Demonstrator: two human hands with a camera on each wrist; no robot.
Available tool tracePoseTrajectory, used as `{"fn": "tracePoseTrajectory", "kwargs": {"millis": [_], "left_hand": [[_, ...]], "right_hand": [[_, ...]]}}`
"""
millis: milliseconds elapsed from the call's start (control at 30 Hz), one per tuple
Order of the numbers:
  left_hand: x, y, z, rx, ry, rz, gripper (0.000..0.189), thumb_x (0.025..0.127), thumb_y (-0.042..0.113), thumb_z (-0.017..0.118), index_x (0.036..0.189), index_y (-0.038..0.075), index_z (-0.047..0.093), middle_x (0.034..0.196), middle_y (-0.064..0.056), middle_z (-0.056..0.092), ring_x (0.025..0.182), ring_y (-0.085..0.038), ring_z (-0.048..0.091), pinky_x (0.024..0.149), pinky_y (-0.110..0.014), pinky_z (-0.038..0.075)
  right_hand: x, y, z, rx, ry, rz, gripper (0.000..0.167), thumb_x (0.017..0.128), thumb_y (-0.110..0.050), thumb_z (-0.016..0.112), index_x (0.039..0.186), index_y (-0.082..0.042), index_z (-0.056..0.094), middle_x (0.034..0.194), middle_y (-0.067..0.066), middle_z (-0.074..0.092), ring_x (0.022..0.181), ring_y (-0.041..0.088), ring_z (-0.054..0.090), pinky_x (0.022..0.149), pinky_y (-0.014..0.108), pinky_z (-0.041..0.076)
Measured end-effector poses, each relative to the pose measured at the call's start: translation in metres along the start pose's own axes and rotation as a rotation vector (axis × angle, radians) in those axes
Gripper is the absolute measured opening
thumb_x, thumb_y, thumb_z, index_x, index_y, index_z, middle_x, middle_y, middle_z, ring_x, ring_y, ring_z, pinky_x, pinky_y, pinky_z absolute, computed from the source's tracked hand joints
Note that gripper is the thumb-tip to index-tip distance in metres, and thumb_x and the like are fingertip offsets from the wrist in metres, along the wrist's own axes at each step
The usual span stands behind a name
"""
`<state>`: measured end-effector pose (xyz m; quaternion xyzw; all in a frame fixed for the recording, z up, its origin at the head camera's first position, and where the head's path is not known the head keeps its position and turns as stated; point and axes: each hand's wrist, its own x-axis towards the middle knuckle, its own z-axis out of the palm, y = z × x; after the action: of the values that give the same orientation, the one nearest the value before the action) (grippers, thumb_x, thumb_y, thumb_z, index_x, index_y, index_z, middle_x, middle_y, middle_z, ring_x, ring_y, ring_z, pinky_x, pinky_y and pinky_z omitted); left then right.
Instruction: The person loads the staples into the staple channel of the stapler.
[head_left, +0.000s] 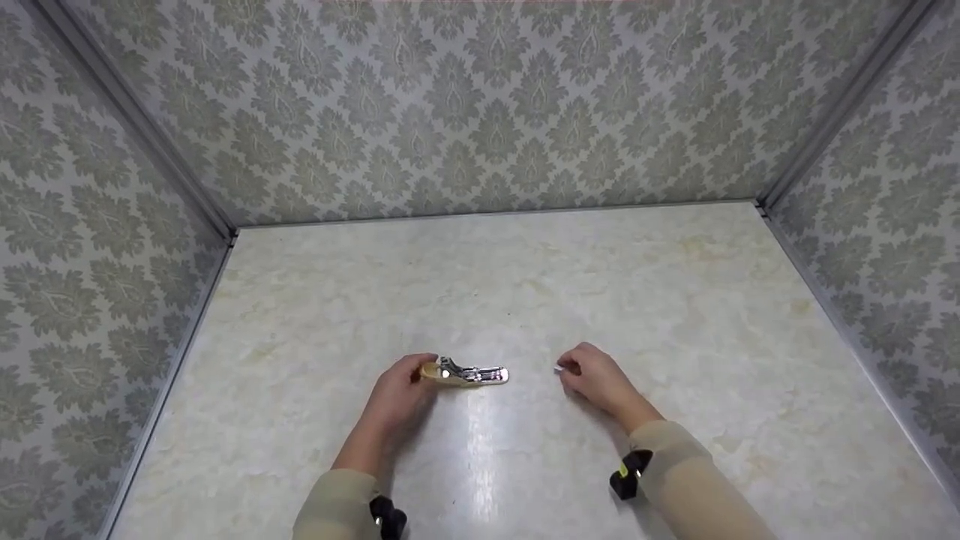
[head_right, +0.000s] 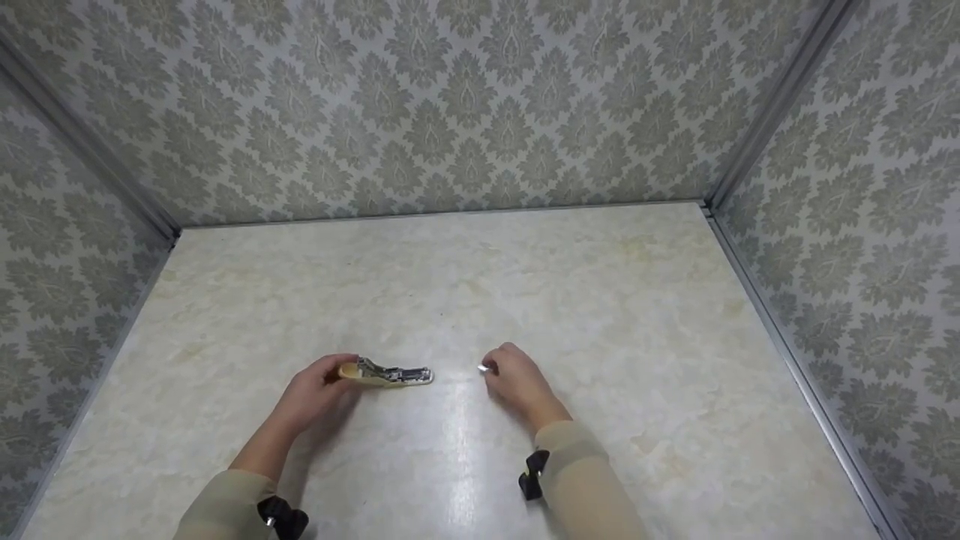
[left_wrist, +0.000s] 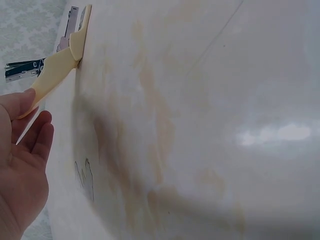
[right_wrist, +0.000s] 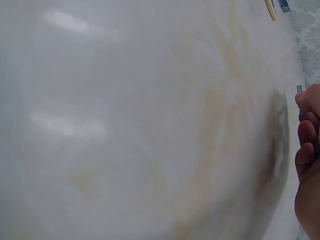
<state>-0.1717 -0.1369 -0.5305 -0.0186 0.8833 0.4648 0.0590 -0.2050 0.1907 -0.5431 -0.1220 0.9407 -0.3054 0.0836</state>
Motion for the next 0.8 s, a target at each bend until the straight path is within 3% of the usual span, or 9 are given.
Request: {"fn": "tracePoseTrajectory", "kwargs": {"millis": [233,367,567,800], "left_hand": [[0.0,-0.001,0.0,0.017,-0.018,0.066,0.033,0.088,0.009,0.06,0.121,0.013,0.063,0.123,-0.005,0.058,0.118,-0.023,0.05,0.099,-0.04,0.039],[-0.001,-0.001,0.0,0.019,-0.023,0.062,0.032,0.088,0.011,0.06,0.12,0.013,0.063,0.122,-0.004,0.059,0.117,-0.022,0.051,0.099,-0.04,0.039],[-0.004,0.001,-0.001,0.0,-0.03,0.034,0.033,0.089,0.014,0.058,0.122,0.016,0.062,0.124,-0.002,0.058,0.119,-0.021,0.049,0.1,-0.04,0.038],[-0.003,0.0,-0.001,-0.008,-0.026,0.06,0.035,0.088,0.009,0.059,0.122,0.013,0.062,0.124,-0.005,0.058,0.118,-0.024,0.05,0.1,-0.041,0.038]], "right_hand": [[0.003,-0.01,0.004,-0.005,-0.001,-0.028,0.016,0.087,-0.011,0.062,0.102,-0.01,0.068,0.093,-0.003,0.054,0.082,0.013,0.051,0.075,0.033,0.046],[0.006,-0.021,0.006,0.005,-0.01,-0.05,0.014,0.085,-0.01,0.063,0.098,-0.01,0.067,0.091,-0.004,0.053,0.08,0.012,0.05,0.074,0.032,0.046],[0.012,-0.039,0.013,0.0,-0.005,-0.15,0.014,0.082,-0.008,0.062,0.095,-0.008,0.066,0.09,-0.002,0.053,0.081,0.013,0.051,0.075,0.033,0.047],[0.023,-0.057,0.021,-0.035,-0.017,-0.289,0.014,0.08,-0.008,0.061,0.092,-0.006,0.068,0.087,0.0,0.054,0.082,0.015,0.052,0.075,0.032,0.047]]}}
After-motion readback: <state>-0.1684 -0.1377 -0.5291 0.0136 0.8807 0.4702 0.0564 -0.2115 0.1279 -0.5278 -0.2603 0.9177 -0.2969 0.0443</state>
